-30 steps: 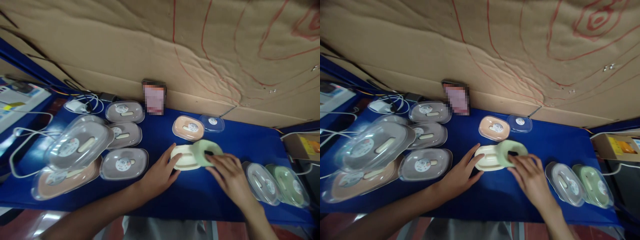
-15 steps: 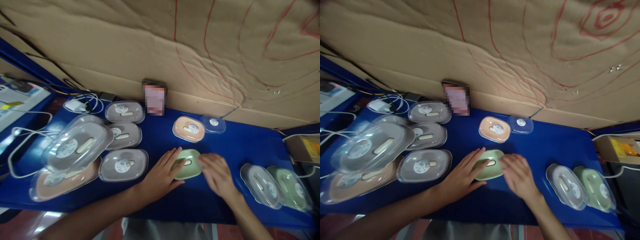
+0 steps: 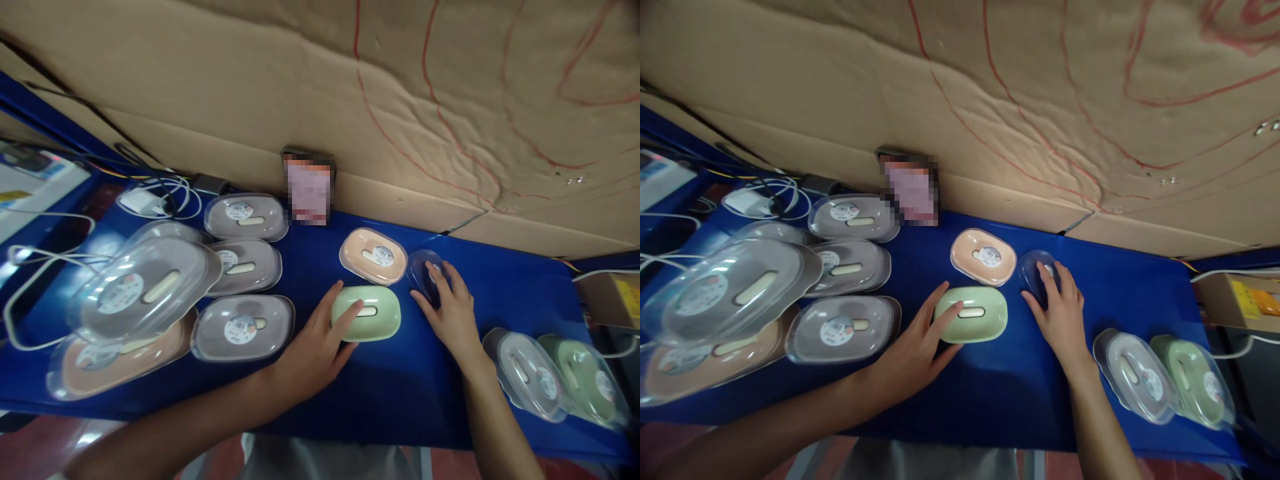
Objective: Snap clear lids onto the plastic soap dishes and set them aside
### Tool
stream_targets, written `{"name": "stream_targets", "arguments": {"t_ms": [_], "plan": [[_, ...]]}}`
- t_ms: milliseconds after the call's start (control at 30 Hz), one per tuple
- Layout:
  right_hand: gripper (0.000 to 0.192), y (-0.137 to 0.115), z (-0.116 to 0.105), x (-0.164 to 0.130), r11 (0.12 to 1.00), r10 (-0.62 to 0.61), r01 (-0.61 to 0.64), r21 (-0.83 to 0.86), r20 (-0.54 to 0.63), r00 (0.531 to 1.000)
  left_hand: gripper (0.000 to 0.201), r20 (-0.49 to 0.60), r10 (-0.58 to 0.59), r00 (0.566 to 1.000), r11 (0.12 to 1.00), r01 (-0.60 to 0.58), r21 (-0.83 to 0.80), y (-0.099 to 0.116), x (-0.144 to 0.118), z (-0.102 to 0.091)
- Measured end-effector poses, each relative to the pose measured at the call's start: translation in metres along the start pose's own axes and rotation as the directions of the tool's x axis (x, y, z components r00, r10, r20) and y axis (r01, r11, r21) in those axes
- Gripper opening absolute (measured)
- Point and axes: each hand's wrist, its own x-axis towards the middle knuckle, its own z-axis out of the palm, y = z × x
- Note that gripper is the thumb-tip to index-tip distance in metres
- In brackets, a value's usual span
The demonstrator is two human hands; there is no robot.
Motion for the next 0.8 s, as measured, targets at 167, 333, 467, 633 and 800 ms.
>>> {"name": "stream_targets", "arguments": {"t_ms": [167, 333, 467, 633, 800], "plan": [[0.059, -0.015, -0.032, -0.006, 0.956, -0.153, 0.177, 0.236, -0.113, 0.982, 0.099, -0.014, -0.093, 0.996, 0.974, 0.088, -0.211, -0.005, 0.0, 0.002], [0.06, -0.048, -0.041, -0.023, 0.763, -0.58, 0.576, 0.293, -0.082, 0.811, 0.11, -0.001, -0.095, 0.996, 0.92, 0.087, -0.383, -0.008, 0.003, 0.002], [0.054, -0.063, -0.023, -0.028, 0.722, -0.673, 0.655, 0.225, 0.007, 0.739, 0.112, 0.024, -0.081, 0.996, 0.91, 0.084, -0.406, -0.008, 0.002, 0.001], [0.053, -0.068, -0.011, -0.028, 0.712, -0.687, 0.666, 0.224, 0.025, 0.726, 0.111, 0.023, -0.048, 0.999, 0.929, 0.053, -0.367, -0.009, 0.0, 0.002], [0.05, -0.067, -0.01, -0.026, 0.724, -0.683, 0.668, 0.175, 0.046, 0.729, 0.107, 0.033, -0.056, 0.998, 0.927, 0.064, -0.369, -0.009, 0.003, 0.0]]}}
